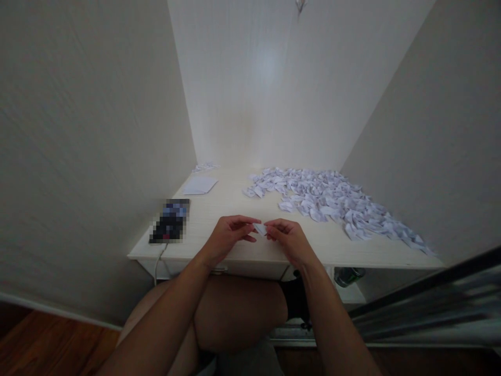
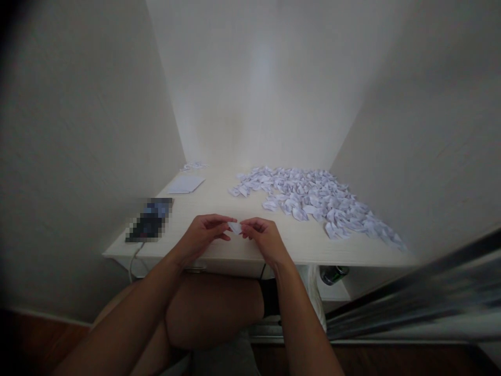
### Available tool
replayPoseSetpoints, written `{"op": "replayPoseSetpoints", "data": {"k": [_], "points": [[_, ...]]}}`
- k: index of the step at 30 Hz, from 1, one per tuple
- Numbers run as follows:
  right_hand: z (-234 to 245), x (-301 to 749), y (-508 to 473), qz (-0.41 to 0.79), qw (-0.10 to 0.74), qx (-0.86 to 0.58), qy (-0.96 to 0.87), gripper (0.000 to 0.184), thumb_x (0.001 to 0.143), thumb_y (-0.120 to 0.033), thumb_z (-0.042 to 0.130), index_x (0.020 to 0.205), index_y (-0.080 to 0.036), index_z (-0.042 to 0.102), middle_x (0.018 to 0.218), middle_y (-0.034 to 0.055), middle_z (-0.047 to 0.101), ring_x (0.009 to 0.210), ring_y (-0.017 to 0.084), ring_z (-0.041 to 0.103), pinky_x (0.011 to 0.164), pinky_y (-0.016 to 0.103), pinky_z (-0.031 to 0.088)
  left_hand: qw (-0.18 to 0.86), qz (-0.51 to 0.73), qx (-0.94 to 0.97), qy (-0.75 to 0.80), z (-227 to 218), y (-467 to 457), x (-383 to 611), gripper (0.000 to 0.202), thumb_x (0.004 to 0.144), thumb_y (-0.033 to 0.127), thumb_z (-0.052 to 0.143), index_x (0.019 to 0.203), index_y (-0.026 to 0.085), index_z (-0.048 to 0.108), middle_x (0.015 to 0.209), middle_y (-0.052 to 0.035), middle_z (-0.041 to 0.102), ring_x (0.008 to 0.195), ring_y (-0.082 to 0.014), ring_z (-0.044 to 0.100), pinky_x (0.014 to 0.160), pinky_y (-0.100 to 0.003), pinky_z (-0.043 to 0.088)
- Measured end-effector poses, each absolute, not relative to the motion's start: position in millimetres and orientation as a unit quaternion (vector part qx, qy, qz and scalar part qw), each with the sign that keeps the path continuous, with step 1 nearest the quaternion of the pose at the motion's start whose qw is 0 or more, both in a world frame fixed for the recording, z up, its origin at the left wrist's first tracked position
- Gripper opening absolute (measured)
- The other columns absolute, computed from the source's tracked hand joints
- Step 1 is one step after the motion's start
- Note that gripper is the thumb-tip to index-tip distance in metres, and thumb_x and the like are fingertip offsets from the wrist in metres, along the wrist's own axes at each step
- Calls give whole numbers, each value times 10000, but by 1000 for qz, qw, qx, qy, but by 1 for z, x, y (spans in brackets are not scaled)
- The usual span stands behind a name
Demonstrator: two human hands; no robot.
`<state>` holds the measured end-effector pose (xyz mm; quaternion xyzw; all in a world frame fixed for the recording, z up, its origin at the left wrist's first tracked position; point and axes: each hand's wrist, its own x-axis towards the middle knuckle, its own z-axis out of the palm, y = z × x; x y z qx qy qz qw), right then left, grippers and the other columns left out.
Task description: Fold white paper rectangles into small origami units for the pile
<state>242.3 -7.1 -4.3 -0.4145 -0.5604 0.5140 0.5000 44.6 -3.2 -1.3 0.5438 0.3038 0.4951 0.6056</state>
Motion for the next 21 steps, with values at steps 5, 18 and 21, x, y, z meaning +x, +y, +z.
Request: {"op": "replayPoseSetpoints", "data": {"k": [5,18,21], "points": [[-4,244,-8,535,499,-386,-561,257,749,-371,761,930,-188,757,702,7,684,642,127,554,624,261,401,626,528,497,289,-1,-6,50,254,755,302,797,940,135,747,889,-80,756,831,-188,702,686,-302,597],[2,247,-8,579,478,-359,-555,238,711,-404,796,774,-189,716,719,1,652,672,125,518,650,258,368,689,493,454,277,0,-6,49,252,711,229,832,929,133,750,865,-74,745,813,-180,693,661,-275,580],[6,247,-8,594,460,-353,-557,229,704,-381,804,777,-181,721,706,5,662,657,121,532,629,255,356,711,462,447,286,0,-5,46,278,678,211,851,918,120,747,845,-79,745,781,-179,695,627,-262,570]]}}
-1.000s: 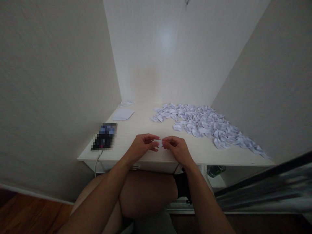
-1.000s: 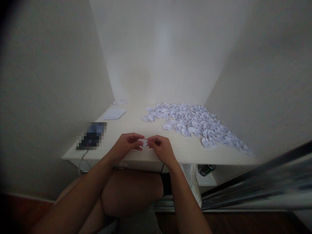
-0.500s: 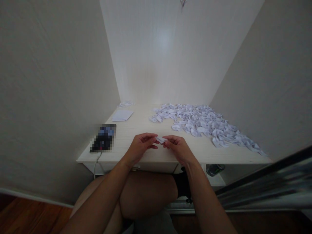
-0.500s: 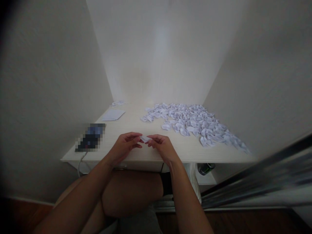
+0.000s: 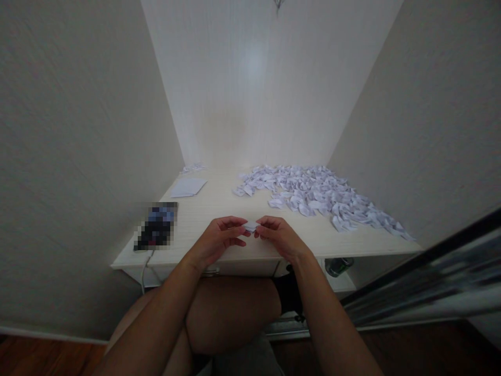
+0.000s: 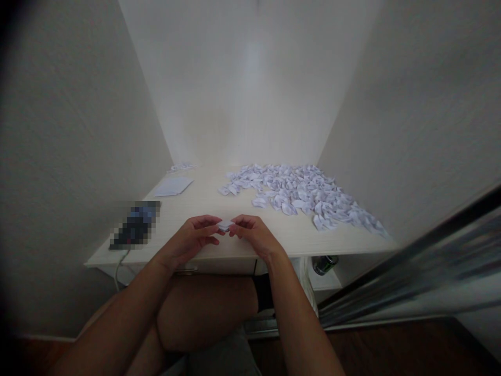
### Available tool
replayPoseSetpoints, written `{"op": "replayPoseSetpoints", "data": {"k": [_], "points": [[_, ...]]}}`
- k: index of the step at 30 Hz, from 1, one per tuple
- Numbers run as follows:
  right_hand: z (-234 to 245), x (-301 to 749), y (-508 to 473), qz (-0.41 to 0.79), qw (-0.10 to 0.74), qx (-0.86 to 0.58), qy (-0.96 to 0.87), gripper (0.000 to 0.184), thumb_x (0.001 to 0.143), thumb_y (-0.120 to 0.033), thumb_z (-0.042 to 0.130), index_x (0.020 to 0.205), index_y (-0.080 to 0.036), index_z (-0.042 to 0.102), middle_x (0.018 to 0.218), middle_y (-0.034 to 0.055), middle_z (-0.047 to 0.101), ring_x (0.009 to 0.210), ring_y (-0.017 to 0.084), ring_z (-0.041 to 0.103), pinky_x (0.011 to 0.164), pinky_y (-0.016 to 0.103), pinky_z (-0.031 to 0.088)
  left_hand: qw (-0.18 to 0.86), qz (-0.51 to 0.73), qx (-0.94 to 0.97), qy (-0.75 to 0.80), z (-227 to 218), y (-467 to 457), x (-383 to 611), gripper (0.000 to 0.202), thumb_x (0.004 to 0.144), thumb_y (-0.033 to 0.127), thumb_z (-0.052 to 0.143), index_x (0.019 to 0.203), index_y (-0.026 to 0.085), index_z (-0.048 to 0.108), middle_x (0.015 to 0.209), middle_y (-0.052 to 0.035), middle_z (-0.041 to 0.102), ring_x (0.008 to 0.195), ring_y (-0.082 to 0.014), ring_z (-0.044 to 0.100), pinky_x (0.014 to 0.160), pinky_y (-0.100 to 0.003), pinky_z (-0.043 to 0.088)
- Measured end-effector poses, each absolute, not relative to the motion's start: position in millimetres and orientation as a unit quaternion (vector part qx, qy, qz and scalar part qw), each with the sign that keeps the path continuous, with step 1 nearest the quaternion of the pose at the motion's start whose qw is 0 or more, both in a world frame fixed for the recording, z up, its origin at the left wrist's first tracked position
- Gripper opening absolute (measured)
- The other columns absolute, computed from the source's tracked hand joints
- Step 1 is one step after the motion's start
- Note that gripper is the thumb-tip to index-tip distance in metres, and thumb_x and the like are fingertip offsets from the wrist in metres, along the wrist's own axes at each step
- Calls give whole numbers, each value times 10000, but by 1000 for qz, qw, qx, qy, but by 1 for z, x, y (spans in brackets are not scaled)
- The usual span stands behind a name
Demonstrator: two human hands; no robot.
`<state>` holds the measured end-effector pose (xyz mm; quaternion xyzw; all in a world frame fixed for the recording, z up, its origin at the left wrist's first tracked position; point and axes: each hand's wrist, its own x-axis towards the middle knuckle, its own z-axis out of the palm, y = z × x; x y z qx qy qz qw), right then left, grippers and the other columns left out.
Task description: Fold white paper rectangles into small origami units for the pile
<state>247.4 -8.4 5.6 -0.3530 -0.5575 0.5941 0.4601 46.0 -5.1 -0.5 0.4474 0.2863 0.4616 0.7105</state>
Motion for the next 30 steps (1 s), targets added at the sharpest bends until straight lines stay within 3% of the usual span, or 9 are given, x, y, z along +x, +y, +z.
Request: {"op": "replayPoseSetpoints", "data": {"k": [11,22,30], "points": [[16,241,-11,677,367,-358,-528,266,673,-353,848,792,-158,712,686,12,683,609,109,580,578,243,380,730,387,473,307,6,-8,35,295,659,252,862,877,117,715,770,-58,709,691,-152,662,563,-235,546],[14,234,-16,725,404,-334,-447,316,604,-217,893,862,-160,720,732,3,691,655,106,628,587,221,442,707,415,501,278,6,-8,33,270,708,282,826,866,138,661,759,-28,682,711,-154,659,631,-287,574],[19,229,-20,706,398,-370,-454,300,609,-222,870,866,-149,735,753,13,695,680,116,644,645,248,491,703,406,522,262,1,-6,30,254,735,291,805,874,141,655,801,-27,681,739,-148,655,649,-281,572]]}}
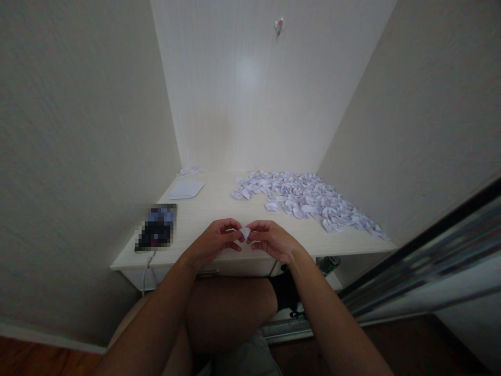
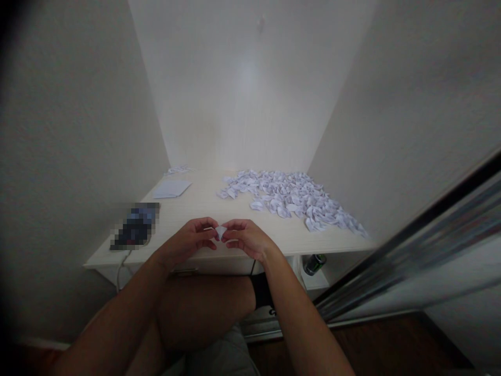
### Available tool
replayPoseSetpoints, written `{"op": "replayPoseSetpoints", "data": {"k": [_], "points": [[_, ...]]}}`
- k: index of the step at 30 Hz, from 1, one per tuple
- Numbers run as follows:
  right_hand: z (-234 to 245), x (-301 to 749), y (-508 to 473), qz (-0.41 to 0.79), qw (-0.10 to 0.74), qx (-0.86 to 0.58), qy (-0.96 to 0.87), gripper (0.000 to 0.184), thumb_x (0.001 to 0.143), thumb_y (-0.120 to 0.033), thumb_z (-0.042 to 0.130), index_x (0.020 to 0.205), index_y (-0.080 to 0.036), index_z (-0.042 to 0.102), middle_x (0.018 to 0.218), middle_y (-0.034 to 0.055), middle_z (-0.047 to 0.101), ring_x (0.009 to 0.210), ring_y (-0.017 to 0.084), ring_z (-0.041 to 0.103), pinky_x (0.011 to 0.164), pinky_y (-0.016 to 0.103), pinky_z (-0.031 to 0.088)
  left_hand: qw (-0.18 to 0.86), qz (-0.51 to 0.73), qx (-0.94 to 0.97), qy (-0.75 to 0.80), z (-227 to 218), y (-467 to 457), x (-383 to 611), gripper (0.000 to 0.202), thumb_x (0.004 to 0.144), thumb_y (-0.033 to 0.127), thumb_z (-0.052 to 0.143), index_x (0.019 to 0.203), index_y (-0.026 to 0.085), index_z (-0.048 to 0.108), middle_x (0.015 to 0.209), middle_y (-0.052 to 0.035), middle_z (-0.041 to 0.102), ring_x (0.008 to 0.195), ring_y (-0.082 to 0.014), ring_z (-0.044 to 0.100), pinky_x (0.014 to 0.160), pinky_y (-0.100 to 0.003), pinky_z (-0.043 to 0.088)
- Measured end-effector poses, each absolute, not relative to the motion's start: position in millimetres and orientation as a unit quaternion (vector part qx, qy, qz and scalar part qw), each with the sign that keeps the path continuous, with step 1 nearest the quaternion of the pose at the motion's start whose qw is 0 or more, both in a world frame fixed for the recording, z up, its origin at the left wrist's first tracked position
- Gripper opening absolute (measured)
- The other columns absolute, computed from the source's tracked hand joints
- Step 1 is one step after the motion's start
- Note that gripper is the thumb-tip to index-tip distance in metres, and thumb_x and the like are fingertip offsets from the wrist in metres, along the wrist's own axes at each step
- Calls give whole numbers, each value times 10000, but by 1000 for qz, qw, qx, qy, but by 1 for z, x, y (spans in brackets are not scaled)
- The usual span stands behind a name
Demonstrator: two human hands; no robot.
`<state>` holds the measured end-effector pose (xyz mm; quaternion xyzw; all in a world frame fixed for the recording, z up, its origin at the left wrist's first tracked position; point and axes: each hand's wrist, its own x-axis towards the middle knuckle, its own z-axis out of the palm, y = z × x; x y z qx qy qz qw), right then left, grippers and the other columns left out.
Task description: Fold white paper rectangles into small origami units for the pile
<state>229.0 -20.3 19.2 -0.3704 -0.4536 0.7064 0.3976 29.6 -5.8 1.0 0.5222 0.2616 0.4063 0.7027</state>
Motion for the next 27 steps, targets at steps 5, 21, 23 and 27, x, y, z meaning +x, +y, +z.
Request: {"op": "replayPoseSetpoints", "data": {"k": [5,21,23,27], "points": [[23,223,-21,626,407,-437,-501,204,614,-230,823,780,-157,728,718,17,693,679,139,647,621,266,506,647,431,558,291,2,-6,32,250,739,328,799,828,137,664,811,-42,703,732,-151,663,656,-287,582],[25,191,-36,103,377,-601,-698,206,912,-260,582,944,-218,781,939,91,781,828,240,709,758,324,463,422,589,517,456,-2,-10,55,273,677,393,811,775,159,709,716,-40,712,630,-200,682,525,-317,589],[23,186,-38,57,353,-609,-708,227,937,-245,544,963,-212,767,946,95,776,838,238,701,761,317,438,359,593,530,489,-2,-13,57,229,701,375,797,805,182,732,727,-37,730,639,-208,693,560,-318,578],[19,178,-40,24,323,-610,-723,259,980,-245,482,997,-196,735,947,115,760,824,232,682,745,312,402,265,594,548,526,0,-16,62,147,749,336,761,843,223,768,738,-28,757,685,-228,714,726,-348,555]]}}
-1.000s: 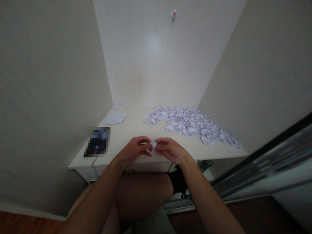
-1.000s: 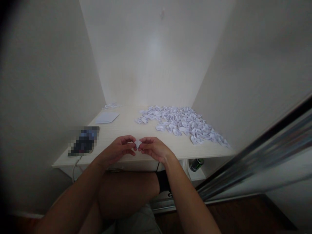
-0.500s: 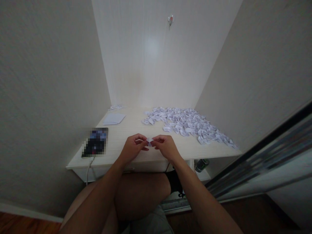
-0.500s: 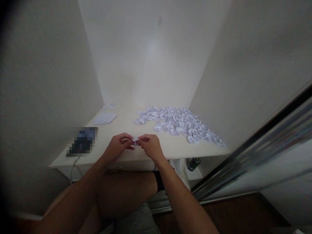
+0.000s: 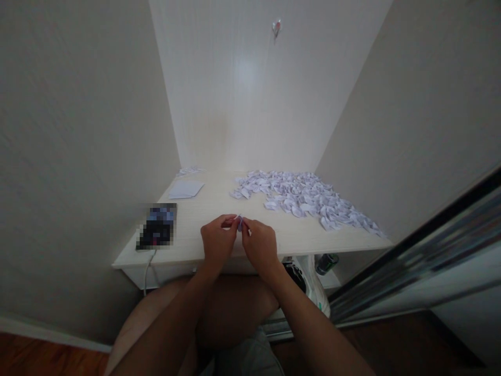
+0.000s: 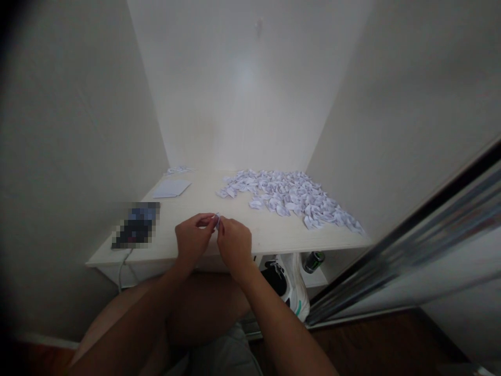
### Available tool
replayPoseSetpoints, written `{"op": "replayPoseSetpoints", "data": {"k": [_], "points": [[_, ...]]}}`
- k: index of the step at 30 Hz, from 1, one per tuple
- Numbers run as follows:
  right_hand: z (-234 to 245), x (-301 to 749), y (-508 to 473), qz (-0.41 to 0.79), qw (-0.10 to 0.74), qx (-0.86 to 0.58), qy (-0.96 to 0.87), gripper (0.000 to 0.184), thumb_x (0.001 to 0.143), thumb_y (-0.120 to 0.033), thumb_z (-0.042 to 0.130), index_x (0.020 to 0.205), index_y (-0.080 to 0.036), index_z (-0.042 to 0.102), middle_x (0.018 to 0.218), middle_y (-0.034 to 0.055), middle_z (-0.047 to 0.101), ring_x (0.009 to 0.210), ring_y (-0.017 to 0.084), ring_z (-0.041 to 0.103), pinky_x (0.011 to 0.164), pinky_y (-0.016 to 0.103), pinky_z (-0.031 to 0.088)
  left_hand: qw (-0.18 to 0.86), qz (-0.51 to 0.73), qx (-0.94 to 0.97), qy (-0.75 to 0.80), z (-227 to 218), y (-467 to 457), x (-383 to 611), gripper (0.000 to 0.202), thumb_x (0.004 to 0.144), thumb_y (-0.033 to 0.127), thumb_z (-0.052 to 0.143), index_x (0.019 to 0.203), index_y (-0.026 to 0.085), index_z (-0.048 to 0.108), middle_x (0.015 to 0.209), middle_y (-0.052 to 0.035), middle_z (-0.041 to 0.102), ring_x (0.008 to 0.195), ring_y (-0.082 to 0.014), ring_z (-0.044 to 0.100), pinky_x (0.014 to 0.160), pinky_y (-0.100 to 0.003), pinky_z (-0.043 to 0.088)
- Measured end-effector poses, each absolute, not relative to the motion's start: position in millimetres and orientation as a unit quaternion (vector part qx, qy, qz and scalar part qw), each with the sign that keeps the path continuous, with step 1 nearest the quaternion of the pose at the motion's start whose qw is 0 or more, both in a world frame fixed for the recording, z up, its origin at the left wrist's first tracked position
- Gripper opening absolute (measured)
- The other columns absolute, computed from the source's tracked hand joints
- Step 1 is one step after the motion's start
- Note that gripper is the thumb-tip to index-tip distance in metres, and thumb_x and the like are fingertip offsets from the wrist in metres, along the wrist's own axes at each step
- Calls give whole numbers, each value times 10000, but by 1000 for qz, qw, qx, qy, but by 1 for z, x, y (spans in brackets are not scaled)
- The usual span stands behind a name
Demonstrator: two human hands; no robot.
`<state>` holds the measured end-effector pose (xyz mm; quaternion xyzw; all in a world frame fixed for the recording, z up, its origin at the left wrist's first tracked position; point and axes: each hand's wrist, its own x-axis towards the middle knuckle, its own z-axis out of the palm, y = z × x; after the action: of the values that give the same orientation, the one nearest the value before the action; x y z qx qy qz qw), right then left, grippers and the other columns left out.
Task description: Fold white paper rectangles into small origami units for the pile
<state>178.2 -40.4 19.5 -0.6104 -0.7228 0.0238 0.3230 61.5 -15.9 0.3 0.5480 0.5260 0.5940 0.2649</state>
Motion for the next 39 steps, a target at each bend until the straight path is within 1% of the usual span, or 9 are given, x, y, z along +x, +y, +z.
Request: {"op": "replayPoseSetpoints", "data": {"k": [5,11,15,19,22,24,27,32,39], "points": [[18,175,-38,-15,295,-628,-719,282,994,-236,444,1036,-187,718,903,122,747,773,221,659,684,308,373,272,605,543,516,2,-18,66,188,747,298,760,920,230,786,767,-44,767,722,-257,717,782,-377,539],[21,179,-35,-23,311,-621,-719,280,974,-224,457,1058,-191,722,887,110,751,765,203,653,680,290,379,352,628,532,445,0,-17,68,199,726,308,780,906,223,785,850,-58,771,774,-249,710,724,-367,574],[25,194,-30,73,357,-574,-734,276,936,-213,483,932,-214,759,839,67,760,736,188,652,668,276,392,513,585,492,390,0,-12,59,292,678,342,828,884,151,747,765,-60,746,705,-218,709,721,-389,602],[27,215,-22,244,390,-488,-742,238,871,-216,540,795,-205,765,703,25,720,661,166,608,633,267,408,605,529,488,341,5,-10,49,405,618,314,876,933,144,688,755,-17,697,677,-172,681,623,-329,602],[29,224,-20,362,403,-443,-714,151,807,-250,620,769,-199,757,719,18,717,656,156,598,637,271,440,626,483,526,313,8,-12,46,455,648,325,860,1032,149,693,882,-54,712,771,-190,691,593,-286,585],[31,227,-21,423,426,-427,-676,119,765,-294,688,782,-190,744,742,22,718,666,151,611,648,276,464,630,474,535,302,9,-13,46,397,664,336,850,977,134,713,883,-77,727,796,-199,694,629,-290,582],[33,226,-25,479,466,-416,-617,236,728,-359,753,876,-178,722,812,35,722,706,152,638,666,281,494,628,511,510,289,10,-15,50,312,676,339,843,872,133,714,842,-72,739,794,-196,697,728,-328,583],[30,218,-31,427,499,-436,-615,266,687,-347,800,887,-191,719,786,33,709,714,167,627,671,290,487,614,573,470,271,14,-18,56,276,660,316,856,794,131,700,817,-56,747,800,-179,693,844,-356,564],[28,217,-32,445,538,-414,-584,223,693,-368,789,818,-201,712,690,15,685,663,162,618,652,297,481,618,568,472,268,16,-20,54,246,652,272,865,769,131,700,761,-50,751,722,-166,695,751,-320,571]]}}
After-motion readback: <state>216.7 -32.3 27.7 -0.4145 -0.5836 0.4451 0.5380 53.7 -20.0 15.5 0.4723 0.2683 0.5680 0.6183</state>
